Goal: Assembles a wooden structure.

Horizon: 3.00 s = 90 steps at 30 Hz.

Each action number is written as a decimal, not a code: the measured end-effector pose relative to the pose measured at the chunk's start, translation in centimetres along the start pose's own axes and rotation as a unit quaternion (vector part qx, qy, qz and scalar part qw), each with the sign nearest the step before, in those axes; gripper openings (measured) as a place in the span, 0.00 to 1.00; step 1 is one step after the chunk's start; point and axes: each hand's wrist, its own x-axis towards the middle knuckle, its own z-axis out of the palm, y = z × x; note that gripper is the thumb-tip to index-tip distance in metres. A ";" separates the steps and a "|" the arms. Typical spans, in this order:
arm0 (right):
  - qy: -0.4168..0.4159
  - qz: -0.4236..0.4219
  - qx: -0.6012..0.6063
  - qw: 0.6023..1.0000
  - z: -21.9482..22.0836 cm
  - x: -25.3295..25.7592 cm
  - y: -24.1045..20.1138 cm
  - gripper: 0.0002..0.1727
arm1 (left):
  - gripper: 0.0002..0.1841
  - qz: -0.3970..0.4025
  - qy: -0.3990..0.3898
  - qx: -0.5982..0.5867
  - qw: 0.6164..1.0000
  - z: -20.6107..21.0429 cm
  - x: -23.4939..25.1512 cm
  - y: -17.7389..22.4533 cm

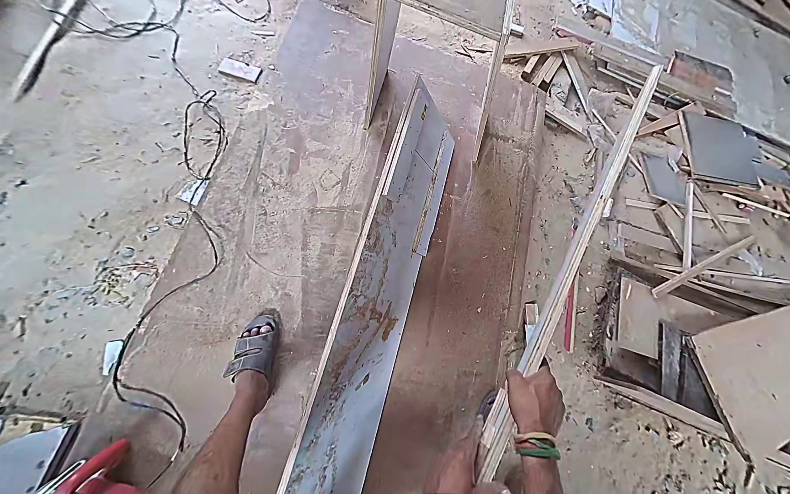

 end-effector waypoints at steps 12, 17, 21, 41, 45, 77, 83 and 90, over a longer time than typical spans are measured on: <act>0.023 -0.014 -0.003 1.000 0.3 1.6 1.5 0.37 | 0.38 -0.147 0.383 -0.020 0.912 -28.5 8.6 -16.4; 0.027 -0.029 0.005 0.999 0.5 2.6 1.7 0.33 | 0.22 -0.202 0.309 0.059 0.928 -28.6 9.7 -16.3; 0.008 -0.007 0.015 1.000 0.1 3.1 2.6 0.31 | 0.16 -0.163 0.315 0.083 0.931 -27.7 8.4 -16.2; -0.204 -0.001 0.005 0.979 17.7 -1.4 11.6 0.29 | 0.20 -0.255 0.406 0.098 0.872 -21.7 -10.8 -29.1; -0.206 -0.019 0.027 0.978 19.4 -2.3 9.3 0.29 | 0.21 -0.277 0.405 0.129 0.862 -23.1 -12.9 -29.9; 0.018 -0.177 0.159 0.971 14.8 13.0 -13.5 0.53 | 0.33 -0.037 0.584 -0.023 0.811 -46.5 -1.1 -17.7; 0.058 -0.105 0.059 0.991 15.7 13.7 -15.0 0.43 | 0.41 -0.235 0.636 0.143 0.721 -46.2 1.5 -15.6; 0.060 -0.108 0.049 0.991 15.5 13.8 -15.2 0.44 | 0.40 -0.259 0.630 0.150 0.717 -46.3 1.6 -15.6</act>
